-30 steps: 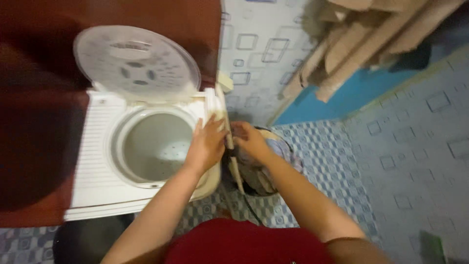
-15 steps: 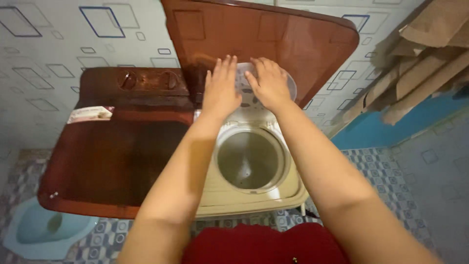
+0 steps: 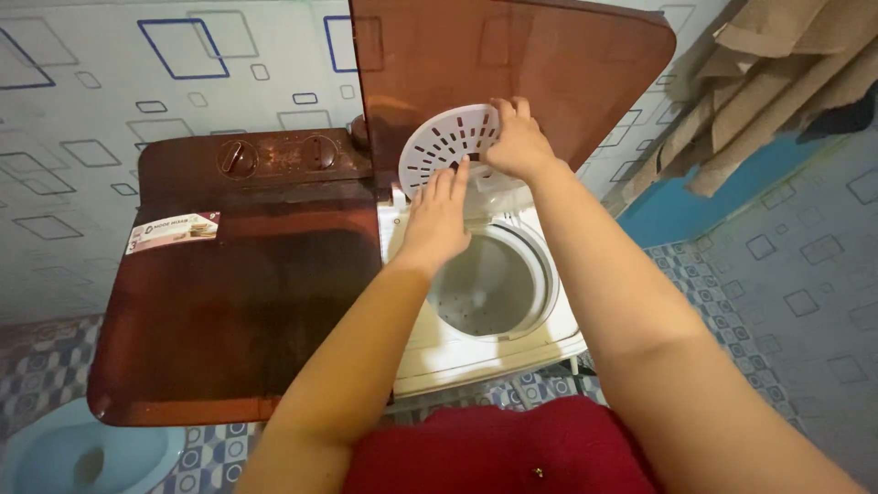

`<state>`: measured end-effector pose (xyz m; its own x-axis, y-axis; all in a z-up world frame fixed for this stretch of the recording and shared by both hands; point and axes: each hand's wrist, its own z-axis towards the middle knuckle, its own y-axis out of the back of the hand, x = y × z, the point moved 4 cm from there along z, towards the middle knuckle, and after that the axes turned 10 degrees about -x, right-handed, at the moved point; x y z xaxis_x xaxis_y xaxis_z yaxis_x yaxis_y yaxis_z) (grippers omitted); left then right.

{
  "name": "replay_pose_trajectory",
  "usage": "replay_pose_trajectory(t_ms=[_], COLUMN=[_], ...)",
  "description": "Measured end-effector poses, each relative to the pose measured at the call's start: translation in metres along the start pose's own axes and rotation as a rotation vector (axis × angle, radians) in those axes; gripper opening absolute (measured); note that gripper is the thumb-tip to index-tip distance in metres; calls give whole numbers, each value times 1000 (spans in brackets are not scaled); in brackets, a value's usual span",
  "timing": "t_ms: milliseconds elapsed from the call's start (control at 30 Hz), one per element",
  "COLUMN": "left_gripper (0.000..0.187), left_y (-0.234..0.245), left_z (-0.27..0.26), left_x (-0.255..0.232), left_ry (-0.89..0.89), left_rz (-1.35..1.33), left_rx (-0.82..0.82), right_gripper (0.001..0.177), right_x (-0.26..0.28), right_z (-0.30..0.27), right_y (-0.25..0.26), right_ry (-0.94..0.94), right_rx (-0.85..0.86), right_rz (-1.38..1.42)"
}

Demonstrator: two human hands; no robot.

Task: Transferring clothes from a washing machine to a laundry basket and then back into the machine.

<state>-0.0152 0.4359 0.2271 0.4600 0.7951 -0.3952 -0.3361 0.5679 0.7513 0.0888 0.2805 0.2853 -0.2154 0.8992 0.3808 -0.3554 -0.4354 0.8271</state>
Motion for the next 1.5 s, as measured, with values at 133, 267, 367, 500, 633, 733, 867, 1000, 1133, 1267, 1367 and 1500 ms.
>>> replay_pose_trajectory(t_ms=[133, 267, 367, 500, 633, 733, 867, 1000, 1133, 1267, 1367, 1500], left_gripper=[108, 101, 100, 102, 103, 104, 105, 106, 107, 107, 107, 108], left_y=[-8, -22, -20, -12, -24, -27, -27, -24, -23, -18, -18, -18], left_z=[0, 1, 1, 8, 12, 16, 19, 18, 16, 14, 12, 6], left_x=[4, 13, 12, 11, 20, 23, 23, 22, 23, 21, 20, 20], left_ry=[-28, -61, -76, -48, -37, -37, -23, 2, -10, -24, -18, -7], left_rz=[32, 61, 59, 20, 15, 32, 24, 14, 29, 9, 11, 39], left_rx=[-16, -76, -106, -71, -52, -59, -56, -33, -26, -28, -26, -3], right_gripper=[85, 86, 89, 92, 89, 83, 74, 64, 42, 36, 34, 35], right_x=[8, 15, 16, 21, 20, 30, 12, 25, 25, 7, 7, 12], right_z=[-4, -3, -2, 3, 8, 6, 14, 8, 5, 12, 10, -6], right_y=[4, 9, 10, 13, 12, 20, 6, 19, 16, 1, 1, 9], right_ry=[-106, -157, -200, -214, -244, -257, -215, -210, -196, -216, -213, -124], right_rx=[59, 82, 134, 144, 165, 174, 152, 214, 290, 306, 293, 260], right_rz=[-65, -89, -108, -120, -123, -130, -158, -110, -128, -174, -158, -94])
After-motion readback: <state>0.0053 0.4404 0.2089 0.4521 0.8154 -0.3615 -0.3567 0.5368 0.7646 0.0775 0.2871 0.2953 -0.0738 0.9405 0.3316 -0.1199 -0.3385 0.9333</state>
